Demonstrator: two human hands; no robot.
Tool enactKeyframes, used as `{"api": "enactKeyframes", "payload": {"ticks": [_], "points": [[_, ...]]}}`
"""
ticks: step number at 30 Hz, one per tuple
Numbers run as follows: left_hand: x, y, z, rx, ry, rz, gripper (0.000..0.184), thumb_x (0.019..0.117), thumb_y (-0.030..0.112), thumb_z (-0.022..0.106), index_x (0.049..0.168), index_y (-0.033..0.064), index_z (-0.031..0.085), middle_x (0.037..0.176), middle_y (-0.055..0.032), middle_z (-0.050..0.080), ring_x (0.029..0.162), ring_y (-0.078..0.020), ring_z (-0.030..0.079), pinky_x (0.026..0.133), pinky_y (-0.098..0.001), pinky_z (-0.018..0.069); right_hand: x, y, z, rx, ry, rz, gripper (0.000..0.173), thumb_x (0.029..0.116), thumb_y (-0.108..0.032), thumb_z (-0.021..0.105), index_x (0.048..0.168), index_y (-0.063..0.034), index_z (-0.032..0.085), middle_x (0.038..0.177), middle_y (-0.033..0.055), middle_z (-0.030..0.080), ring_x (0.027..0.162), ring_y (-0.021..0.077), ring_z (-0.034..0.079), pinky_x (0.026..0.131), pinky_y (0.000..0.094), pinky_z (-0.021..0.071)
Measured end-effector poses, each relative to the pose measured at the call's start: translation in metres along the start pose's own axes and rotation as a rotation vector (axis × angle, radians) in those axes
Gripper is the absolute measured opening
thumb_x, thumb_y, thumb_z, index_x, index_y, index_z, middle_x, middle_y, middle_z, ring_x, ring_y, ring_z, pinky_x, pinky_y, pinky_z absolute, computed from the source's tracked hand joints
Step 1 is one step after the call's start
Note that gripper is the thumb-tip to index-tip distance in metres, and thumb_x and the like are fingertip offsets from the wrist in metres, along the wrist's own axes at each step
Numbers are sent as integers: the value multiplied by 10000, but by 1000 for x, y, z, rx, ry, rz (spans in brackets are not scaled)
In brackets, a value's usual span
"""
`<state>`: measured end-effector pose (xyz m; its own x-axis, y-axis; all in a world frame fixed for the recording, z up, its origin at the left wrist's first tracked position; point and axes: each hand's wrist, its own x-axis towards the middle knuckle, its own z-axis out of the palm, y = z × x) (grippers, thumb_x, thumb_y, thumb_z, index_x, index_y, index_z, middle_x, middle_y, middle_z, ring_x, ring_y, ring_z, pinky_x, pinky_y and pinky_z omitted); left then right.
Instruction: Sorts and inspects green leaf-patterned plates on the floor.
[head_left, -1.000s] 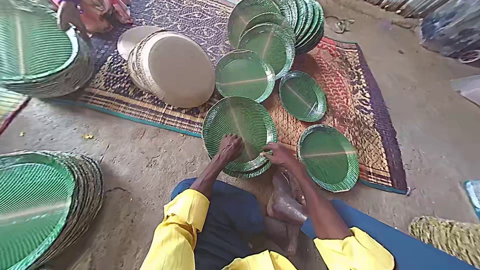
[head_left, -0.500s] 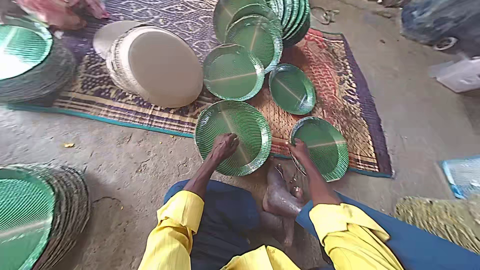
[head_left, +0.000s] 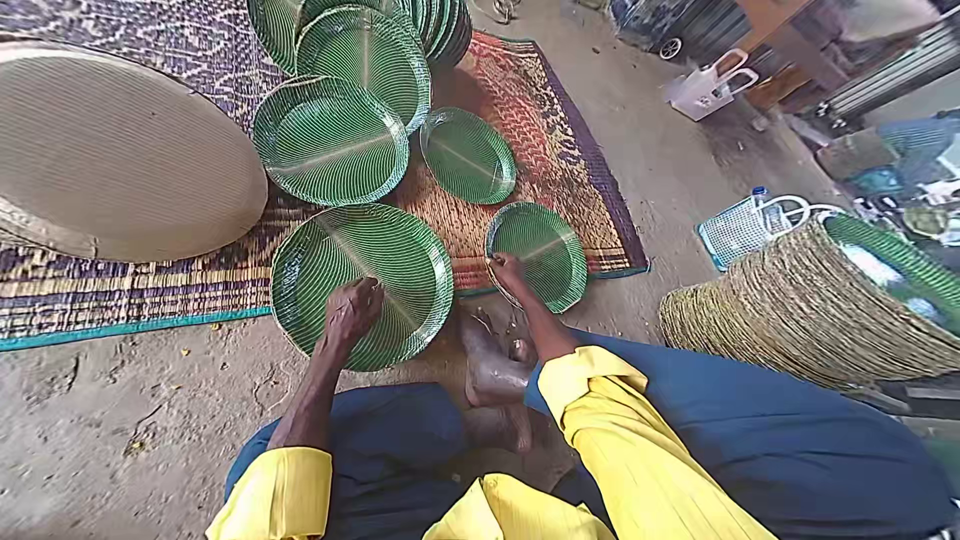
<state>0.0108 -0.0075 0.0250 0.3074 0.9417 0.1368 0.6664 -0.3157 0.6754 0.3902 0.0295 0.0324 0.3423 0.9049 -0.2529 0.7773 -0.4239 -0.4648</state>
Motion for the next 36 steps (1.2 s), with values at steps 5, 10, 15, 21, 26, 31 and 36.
{"api": "enactKeyframes", "payload": {"ticks": [5,10,15,21,26,31,36], "points": [[0,-1,1,11,8,22,353,1041,227,506,1091,-46,725,909,-243,719,851,-437,711,779,-636,535,-2,-6,0,-67,11,-6,375,1046,-248,583,1316,-2,667,1242,245,685,1178,408,649,1018,605,488],[-1,-2,1,13,-24,-3,356,1047,227,506,1112,-49,720,951,-248,721,906,-440,711,825,-635,528,-4,-16,-2,-195,14,24,324,1066,-209,485,1076,19,715,1103,260,708,1086,432,674,910,632,503],[0,0,4,24,-19,17,345,1034,221,512,1092,-44,726,947,-243,723,885,-433,717,793,-629,541,-12,-25,-7,-199,1,105,278,1033,-191,556,1138,11,715,1157,258,699,1133,419,658,964,611,490],[4,8,5,86,-174,-61,385,1055,268,490,1216,-9,702,1163,-257,699,1149,-453,644,993,-624,467,-10,-31,-17,22,151,174,255,1040,-106,536,1179,-11,728,1203,243,697,1181,382,641,1033,557,469],[-1,-4,9,-25,273,120,420,1027,268,478,1185,-44,710,1085,-270,706,1028,-453,684,901,-614,521,-51,-92,-33,136,352,-334,282,1068,-84,488,1258,15,671,1266,243,646,1121,411,648,957,579,525],[-6,6,-8,59,778,412,351,1043,194,441,1077,-16,721,969,-225,700,978,-368,657,895,-459,486,-116,-158,34,84,-152,-794,231,999,-20,578,1142,36,752,1113,230,710,1020,349,697,911,508,558],[-15,10,2,128,370,245,379,990,239,486,1064,-23,750,964,-235,728,945,-440,697,834,-587,527,-145,-155,84,-303,-669,-881,228,989,-111,614,1126,22,738,1193,231,699,1204,407,608,1073,551,423]]}}
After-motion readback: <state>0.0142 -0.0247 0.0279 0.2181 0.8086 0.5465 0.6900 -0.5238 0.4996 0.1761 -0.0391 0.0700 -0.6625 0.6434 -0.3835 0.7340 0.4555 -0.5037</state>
